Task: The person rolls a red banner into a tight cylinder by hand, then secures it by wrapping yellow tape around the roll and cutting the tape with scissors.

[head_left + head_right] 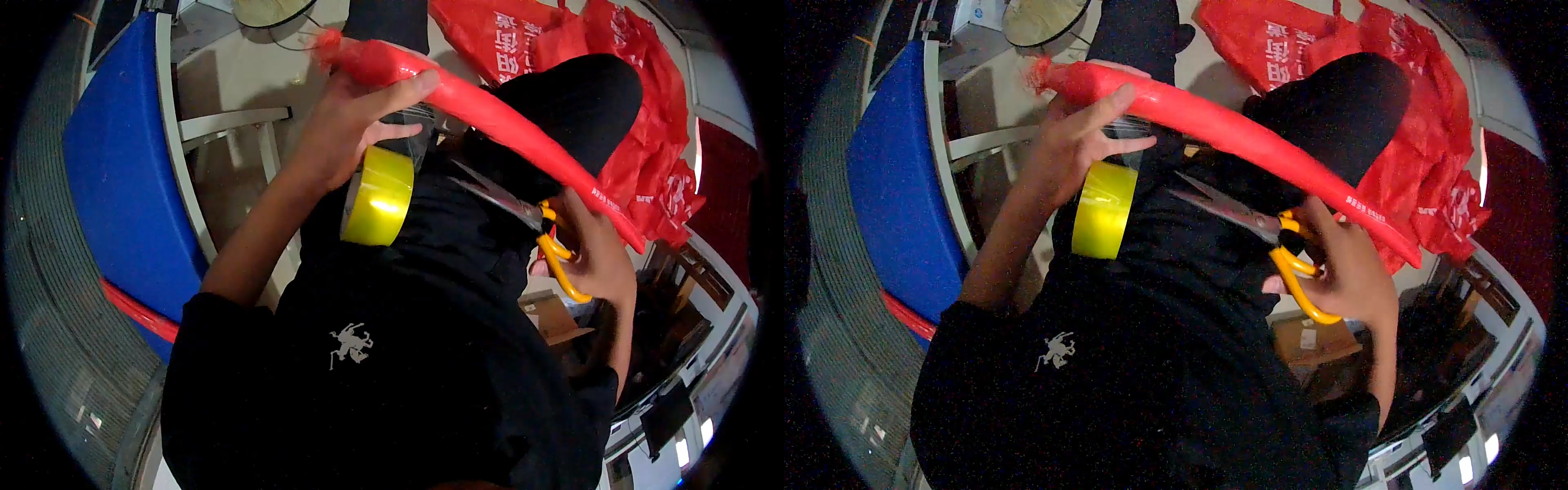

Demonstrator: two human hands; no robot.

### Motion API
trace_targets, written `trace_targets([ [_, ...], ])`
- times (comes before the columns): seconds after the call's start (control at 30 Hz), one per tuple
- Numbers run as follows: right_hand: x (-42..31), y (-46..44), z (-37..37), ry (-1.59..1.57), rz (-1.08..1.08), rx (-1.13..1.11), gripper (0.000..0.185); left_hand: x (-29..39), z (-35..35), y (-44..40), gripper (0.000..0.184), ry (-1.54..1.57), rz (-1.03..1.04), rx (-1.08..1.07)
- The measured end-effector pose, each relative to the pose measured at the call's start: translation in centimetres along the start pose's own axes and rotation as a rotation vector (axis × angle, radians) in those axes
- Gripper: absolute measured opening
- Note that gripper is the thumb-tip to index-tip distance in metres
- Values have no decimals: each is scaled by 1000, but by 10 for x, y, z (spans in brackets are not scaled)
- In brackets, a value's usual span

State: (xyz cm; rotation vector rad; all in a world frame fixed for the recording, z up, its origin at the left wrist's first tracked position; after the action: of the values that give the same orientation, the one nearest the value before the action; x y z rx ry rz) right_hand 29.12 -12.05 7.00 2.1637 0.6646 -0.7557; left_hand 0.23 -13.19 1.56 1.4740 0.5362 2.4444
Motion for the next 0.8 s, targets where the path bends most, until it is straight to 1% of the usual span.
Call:
trace_targets([
  [0.03, 1, -7, 1, -9, -69, 6, 71, 2, 1, 0, 54, -63, 26, -11],
  [0.1, -12, -22, -10, -15, -75, -22, 68, -1, 2, -2, 54, -62, 7, -11],
  [0.17, -22, -32, -13, -13, -1, -204, 64, -2, 1, -4, 53, -63, -8, -6],
  [0.23, -28, -38, -16, -71, -18, -166, 60, -8, -1, -9, 52, 15, -72, 0],
  [0.33, -31, -40, -20, -19, -16, -162, 58, -12, -1, -10, 50, 57, -128, 1],
  [0.43, -28, -41, -21, -12, 25, -177, 57, -7, 6, -9, 46, 73, -115, -39],
  [0.5, -25, -41, -20, -15, 42, -210, 41, -5, 9, -9, 45, 66, -120, -42],
  [0.53, -22, -42, -18, -15, 45, -210, 41, -5, 10, -9, 44, 59, -122, -44],
  [0.6, -21, -45, -18, -124, -70, -144, 36, -9, 6, -11, 44, 66, -127, -39],
  [0.73, -28, -48, -25, -74, -61, -139, 34, -9, 5, -10, 42, 50, -142, -20],
  [0.8, -31, -48, -26, -9, 2, -187, 37, -11, 5, -8, 42, 25, -150, -28],
])
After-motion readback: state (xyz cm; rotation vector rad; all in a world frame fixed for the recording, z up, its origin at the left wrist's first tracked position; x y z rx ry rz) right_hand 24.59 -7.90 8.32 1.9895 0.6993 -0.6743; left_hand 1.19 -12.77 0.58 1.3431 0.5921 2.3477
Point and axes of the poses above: each hand's wrist, its own y-axis away from the middle knuckle, its own z-axis out of the palm, x = y × z, the point moved 6 cm from there along -y, towards the middle knuckle, and after that the axes turned 2 degrees about -z, right-handed, at the moved point
